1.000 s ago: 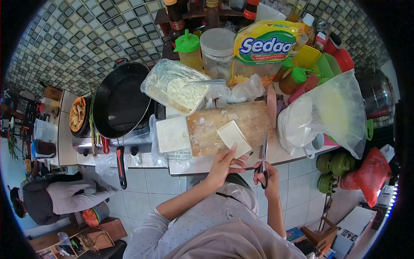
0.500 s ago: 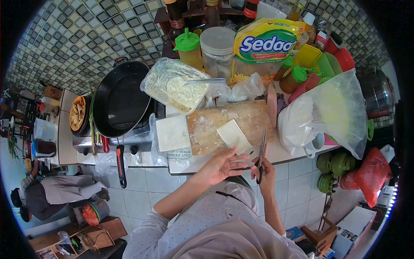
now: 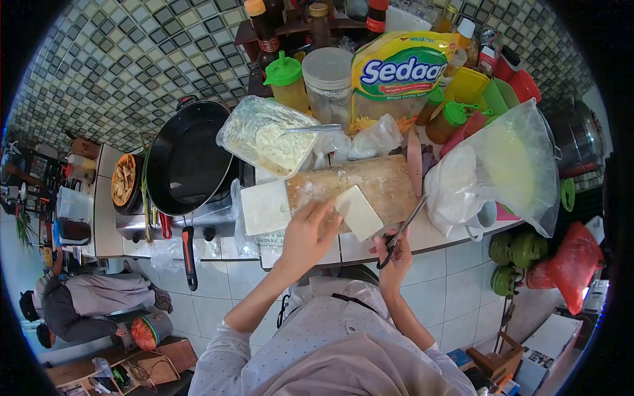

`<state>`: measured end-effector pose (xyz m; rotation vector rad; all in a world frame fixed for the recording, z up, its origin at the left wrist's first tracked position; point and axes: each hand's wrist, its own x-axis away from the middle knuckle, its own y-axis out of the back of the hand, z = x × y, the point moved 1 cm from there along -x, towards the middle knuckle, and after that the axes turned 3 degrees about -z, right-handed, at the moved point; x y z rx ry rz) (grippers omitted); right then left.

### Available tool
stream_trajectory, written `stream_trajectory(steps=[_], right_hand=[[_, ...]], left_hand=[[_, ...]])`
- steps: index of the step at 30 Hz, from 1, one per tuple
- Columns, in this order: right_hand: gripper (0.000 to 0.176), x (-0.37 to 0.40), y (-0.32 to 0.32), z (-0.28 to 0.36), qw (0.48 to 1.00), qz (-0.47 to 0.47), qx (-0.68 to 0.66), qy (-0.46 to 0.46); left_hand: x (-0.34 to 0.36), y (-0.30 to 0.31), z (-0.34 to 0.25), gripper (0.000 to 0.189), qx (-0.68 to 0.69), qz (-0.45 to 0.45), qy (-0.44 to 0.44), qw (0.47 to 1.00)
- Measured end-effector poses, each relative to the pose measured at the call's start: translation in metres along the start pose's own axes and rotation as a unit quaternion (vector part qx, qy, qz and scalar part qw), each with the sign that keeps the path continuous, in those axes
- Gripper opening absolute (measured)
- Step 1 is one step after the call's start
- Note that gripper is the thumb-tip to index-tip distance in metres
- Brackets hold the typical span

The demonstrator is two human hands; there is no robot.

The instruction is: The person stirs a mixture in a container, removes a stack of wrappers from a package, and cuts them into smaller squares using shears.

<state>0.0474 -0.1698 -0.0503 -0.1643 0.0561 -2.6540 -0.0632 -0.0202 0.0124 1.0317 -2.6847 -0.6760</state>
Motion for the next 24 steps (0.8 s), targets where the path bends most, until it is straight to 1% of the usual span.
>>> stream_trajectory(steps=[1, 2, 3, 5, 9, 11, 15, 18, 20, 21, 23, 24], right_hand=[[0.021, 0.0, -0.003, -0.001, 1.0, -0.011, -0.015, 0.012], [0.021, 0.0, -0.006, 0.0, 0.999, -0.023, -0.029, 0.025], [0.021, -0.001, -0.009, 0.001, 0.999, -0.024, -0.031, 0.028], [0.02, -0.001, -0.013, 0.006, 0.999, -0.027, -0.026, 0.029], [0.019, -0.003, -0.015, 0.01, 0.999, -0.044, 0.01, 0.011], [0.022, -0.004, -0.016, 0.002, 0.998, -0.055, -0.019, 0.028], [0.022, -0.005, -0.013, 0.0, 0.998, -0.055, -0.013, 0.042], [0.022, -0.009, -0.002, -0.001, 0.999, -0.025, 0.005, 0.031], [0.021, -0.014, 0.005, 0.002, 0.995, 0.023, 0.089, 0.042], [0.021, -0.016, 0.005, 0.006, 0.995, 0.024, 0.09, 0.041], [0.02, -0.023, 0.003, 0.024, 0.985, 0.047, 0.138, 0.093], [0.02, -0.026, 0.004, 0.03, 0.985, 0.049, 0.138, 0.093]], left_hand=[[-0.012, -0.005, 0.005, 0.037, -0.12, -0.086, -0.076, 0.986], [-0.02, -0.01, 0.006, 0.036, -0.236, -0.17, -0.15, 0.945], [-0.025, -0.014, 0.005, 0.036, -0.236, -0.171, -0.153, 0.944], [-0.032, -0.023, 0.002, 0.032, -0.318, -0.155, -0.136, 0.925], [-0.031, -0.027, 0.001, 0.031, -0.308, -0.134, -0.152, 0.93], [-0.03, -0.027, 0.005, 0.029, -0.291, -0.143, -0.154, 0.933], [-0.021, -0.026, 0.004, 0.029, -0.295, -0.154, -0.144, 0.932], [-0.01, -0.024, 0.006, 0.028, -0.269, -0.165, -0.128, 0.94], [-0.004, -0.021, 0.01, 0.025, -0.183, -0.148, -0.075, 0.969], [-0.001, -0.019, 0.009, 0.025, -0.182, -0.148, -0.073, 0.969], [0.005, -0.015, 0.007, 0.022, -0.174, -0.173, -0.092, 0.965], [0.008, -0.016, 0.008, 0.022, -0.174, -0.174, -0.091, 0.965]])
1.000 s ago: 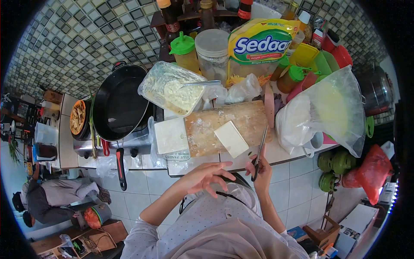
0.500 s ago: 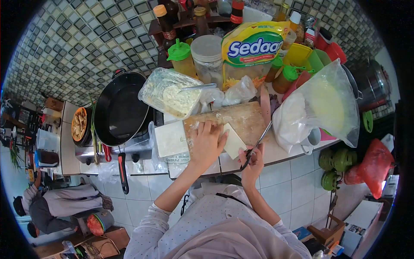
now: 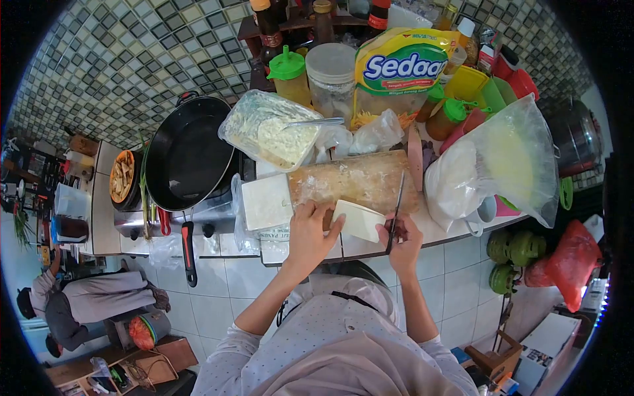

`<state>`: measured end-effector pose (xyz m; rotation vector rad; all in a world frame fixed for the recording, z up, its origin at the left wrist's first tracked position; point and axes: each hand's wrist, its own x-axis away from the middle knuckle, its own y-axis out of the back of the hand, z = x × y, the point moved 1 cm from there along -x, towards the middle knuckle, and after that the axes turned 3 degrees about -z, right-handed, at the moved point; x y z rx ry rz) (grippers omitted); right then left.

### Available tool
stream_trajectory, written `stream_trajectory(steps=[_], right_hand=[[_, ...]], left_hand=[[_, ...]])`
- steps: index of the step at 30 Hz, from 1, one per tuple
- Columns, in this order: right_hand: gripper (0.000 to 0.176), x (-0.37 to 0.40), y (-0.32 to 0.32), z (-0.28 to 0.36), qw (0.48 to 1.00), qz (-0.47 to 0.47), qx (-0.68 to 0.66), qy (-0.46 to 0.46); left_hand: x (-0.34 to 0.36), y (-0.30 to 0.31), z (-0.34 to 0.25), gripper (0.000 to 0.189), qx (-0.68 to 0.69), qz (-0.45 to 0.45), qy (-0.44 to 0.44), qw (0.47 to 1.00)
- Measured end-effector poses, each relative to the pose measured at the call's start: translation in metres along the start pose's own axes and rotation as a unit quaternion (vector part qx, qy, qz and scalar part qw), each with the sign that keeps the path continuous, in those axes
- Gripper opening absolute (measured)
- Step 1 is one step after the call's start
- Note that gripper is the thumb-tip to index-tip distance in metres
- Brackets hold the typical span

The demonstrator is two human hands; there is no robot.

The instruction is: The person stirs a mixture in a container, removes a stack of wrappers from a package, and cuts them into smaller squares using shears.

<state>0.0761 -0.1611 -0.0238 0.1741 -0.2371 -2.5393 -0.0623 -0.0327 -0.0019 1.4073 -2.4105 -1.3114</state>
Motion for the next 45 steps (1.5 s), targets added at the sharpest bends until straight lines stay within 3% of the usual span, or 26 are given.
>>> stream_trajectory(steps=[6, 8, 9, 11, 12, 14, 15, 17, 20, 24, 27, 30, 36, 39, 45], right_hand=[[0.022, -0.022, 0.015, 0.057, 0.987, 0.149, 0.018, 0.062], [0.021, -0.026, 0.02, 0.072, 0.968, 0.233, -0.009, 0.096], [0.021, -0.028, 0.022, 0.079, 0.967, 0.233, -0.008, 0.098], [0.021, -0.031, 0.024, 0.092, 0.96, 0.262, 0.006, 0.102], [0.021, -0.033, 0.024, 0.096, 0.959, 0.262, 0.008, 0.104], [0.023, -0.036, 0.023, 0.101, 0.96, 0.266, -0.016, 0.081], [0.023, -0.038, 0.023, 0.099, 0.96, 0.267, -0.015, 0.083], [0.025, -0.043, 0.023, 0.085, 0.97, 0.238, 0.013, 0.053], [0.026, -0.042, 0.017, 0.065, 0.976, 0.216, -0.013, -0.007], [0.026, -0.031, 0.004, 0.04, 0.978, 0.205, -0.035, -0.002], [0.03, -0.015, 0.004, 0.014, 0.985, 0.165, 0.008, -0.055], [0.031, 0.011, 0.024, -0.003, 0.974, 0.205, 0.088, -0.046], [0.032, 0.067, 0.056, -0.009, 0.93, 0.33, 0.022, -0.158], [0.039, 0.075, 0.061, -0.012, 0.89, 0.39, 0.103, -0.214], [0.038, 0.072, 0.044, -0.013, 0.883, 0.404, 0.082, -0.226]], left_hand=[[0.006, 0.008, 0.005, 0.022, 0.129, 0.03, 0.052, 0.99], [0.003, 0.015, 0.001, 0.022, 0.29, 0.119, 0.191, 0.93], [0.002, 0.015, 0.001, 0.022, 0.292, 0.117, 0.19, 0.93], [0.002, 0.014, 0.001, 0.026, 0.461, 0.17, 0.217, 0.844], [0.003, 0.014, 0.002, 0.026, 0.463, 0.169, 0.214, 0.843], [0.007, 0.015, 0.003, 0.028, 0.53, 0.238, 0.229, 0.781], [0.009, 0.014, 0.005, 0.028, 0.531, 0.237, 0.228, 0.781], [0.012, 0.013, 0.009, 0.027, 0.596, 0.205, 0.29, 0.72], [0.014, 0.022, 0.007, 0.025, 0.525, 0.22, 0.299, 0.766], [0.028, 0.024, 0.01, 0.024, 0.506, 0.211, 0.364, 0.753], [0.045, 0.013, 0.021, 0.025, 0.488, 0.157, 0.377, 0.771], [0.053, 0.011, 0.026, 0.024, 0.472, 0.132, 0.401, 0.774], [0.057, 0.012, 0.026, 0.025, 0.49, 0.103, 0.438, 0.747], [0.056, 0.014, 0.025, 0.026, 0.5, 0.098, 0.446, 0.736], [0.06, 0.01, 0.024, 0.027, 0.503, 0.106, 0.434, 0.74]])
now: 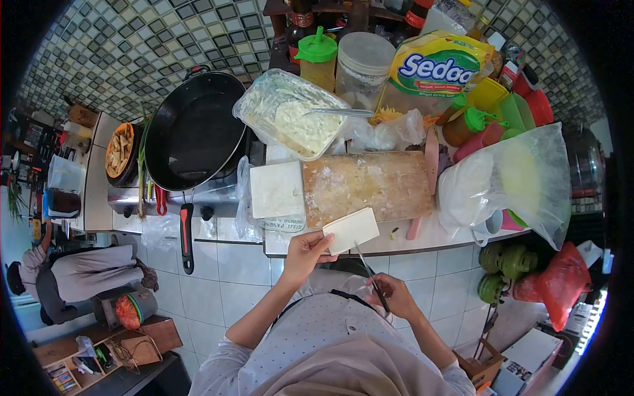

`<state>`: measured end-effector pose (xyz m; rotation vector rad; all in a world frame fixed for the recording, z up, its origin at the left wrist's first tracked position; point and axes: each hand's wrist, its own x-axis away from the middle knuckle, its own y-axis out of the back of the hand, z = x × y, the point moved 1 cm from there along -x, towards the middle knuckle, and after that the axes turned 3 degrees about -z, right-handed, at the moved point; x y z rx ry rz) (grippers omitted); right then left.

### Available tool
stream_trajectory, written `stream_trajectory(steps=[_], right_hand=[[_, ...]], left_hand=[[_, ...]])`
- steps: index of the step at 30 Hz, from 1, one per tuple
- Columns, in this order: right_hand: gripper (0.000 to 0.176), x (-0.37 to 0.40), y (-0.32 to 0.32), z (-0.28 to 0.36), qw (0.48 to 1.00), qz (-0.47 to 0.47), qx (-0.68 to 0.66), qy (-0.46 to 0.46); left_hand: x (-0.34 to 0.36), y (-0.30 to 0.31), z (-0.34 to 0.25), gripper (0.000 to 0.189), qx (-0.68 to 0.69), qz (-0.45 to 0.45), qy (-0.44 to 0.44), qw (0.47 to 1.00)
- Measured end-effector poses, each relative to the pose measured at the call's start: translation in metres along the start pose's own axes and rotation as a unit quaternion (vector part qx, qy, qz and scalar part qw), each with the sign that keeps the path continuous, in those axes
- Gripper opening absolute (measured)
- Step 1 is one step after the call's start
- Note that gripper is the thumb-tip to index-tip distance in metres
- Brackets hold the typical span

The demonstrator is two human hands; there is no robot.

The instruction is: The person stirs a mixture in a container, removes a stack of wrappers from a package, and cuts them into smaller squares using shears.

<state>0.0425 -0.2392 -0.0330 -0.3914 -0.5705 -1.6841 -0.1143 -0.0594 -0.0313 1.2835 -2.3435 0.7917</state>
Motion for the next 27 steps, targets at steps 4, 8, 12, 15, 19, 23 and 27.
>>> stream_trajectory(steps=[4, 8, 12, 15, 19, 23, 27], right_hand=[[0.034, -0.011, -0.004, 0.009, 0.995, 0.0, -0.103, 0.003], [0.033, -0.012, -0.004, 0.01, 0.993, 0.01, -0.114, -0.006], [0.034, -0.009, -0.005, 0.013, 0.991, 0.007, -0.133, -0.021], [0.029, -0.008, -0.009, 0.013, 0.992, -0.003, -0.129, 0.004], [0.028, -0.009, -0.01, 0.01, 0.99, -0.008, -0.143, 0.006], [0.031, -0.01, -0.01, 0.009, 0.994, -0.015, -0.113, 0.0], [0.035, -0.009, -0.013, 0.008, 0.992, -0.032, -0.124, 0.003]], left_hand=[[0.001, -0.002, 0.002, 0.026, -0.002, -0.004, 0.001, 1.0], [0.001, -0.001, 0.005, 0.025, 0.002, -0.006, -0.019, 1.0], [0.001, -0.002, 0.008, 0.024, 0.006, -0.004, -0.018, 1.0], [0.001, -0.003, 0.01, 0.026, 0.01, -0.003, -0.02, 1.0], [0.0, -0.003, 0.01, 0.026, 0.001, -0.002, -0.027, 1.0], [-0.001, -0.002, 0.009, 0.026, -0.008, 0.003, -0.022, 1.0], [0.001, -0.003, 0.007, 0.026, -0.006, -0.002, -0.02, 1.0]])
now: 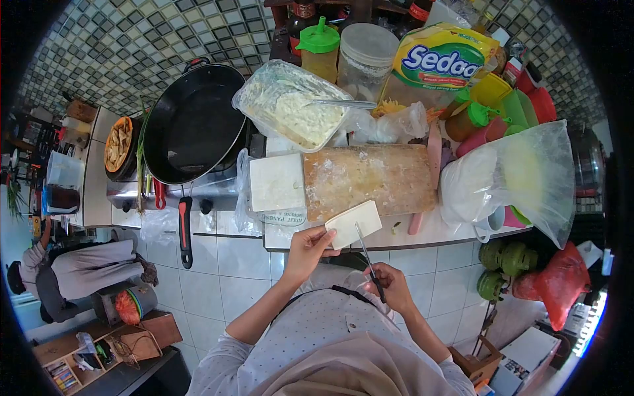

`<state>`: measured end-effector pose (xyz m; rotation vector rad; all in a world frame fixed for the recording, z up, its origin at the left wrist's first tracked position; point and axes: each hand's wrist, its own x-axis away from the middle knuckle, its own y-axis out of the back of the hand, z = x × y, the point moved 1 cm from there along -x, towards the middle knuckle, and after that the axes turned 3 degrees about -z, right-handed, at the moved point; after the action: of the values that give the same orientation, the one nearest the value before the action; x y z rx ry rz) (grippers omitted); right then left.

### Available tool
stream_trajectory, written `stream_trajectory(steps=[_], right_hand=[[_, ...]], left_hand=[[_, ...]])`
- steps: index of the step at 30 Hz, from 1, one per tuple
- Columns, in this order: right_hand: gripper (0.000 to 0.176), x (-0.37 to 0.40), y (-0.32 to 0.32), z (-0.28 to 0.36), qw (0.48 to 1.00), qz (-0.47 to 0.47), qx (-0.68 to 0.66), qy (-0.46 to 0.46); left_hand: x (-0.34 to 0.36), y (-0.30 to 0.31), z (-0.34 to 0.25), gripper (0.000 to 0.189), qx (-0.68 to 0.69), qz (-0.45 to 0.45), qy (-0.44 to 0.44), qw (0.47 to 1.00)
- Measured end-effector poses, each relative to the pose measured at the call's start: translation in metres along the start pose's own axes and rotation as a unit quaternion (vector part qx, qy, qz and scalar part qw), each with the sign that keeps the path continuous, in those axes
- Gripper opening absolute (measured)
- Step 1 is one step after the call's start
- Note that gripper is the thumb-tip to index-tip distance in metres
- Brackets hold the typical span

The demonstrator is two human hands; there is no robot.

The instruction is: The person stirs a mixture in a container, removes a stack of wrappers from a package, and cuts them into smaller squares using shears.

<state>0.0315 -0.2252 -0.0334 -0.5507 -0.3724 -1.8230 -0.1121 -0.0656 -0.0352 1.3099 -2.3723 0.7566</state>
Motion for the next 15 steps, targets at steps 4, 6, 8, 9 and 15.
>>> stream_trajectory(steps=[4, 6, 8, 9, 15], right_hand=[[0.035, -0.001, 0.0, -0.005, 1.0, -0.007, 0.006, 0.014], [0.036, -0.001, 0.0, -0.005, 1.0, -0.007, 0.017, 0.013], [0.036, -0.001, 0.001, -0.003, 0.999, -0.012, 0.026, 0.016], [0.036, -0.001, 0.001, -0.002, 0.999, -0.016, 0.034, 0.019], [0.035, -0.002, 0.001, -0.015, 0.997, -0.036, 0.047, 0.042]], left_hand=[[-0.001, 0.0, 0.001, 0.025, 0.005, 0.002, 0.0, 1.0], [-0.001, 0.0, 0.001, 0.024, 0.004, 0.0, 0.0, 1.0], [-0.002, 0.001, 0.0, 0.023, 0.0, -0.003, 0.005, 1.0], [-0.002, 0.001, 0.0, 0.023, 0.0, -0.004, 0.006, 1.0], [-0.002, 0.0, 0.0, 0.021, 0.005, 0.0, 0.004, 1.0]])
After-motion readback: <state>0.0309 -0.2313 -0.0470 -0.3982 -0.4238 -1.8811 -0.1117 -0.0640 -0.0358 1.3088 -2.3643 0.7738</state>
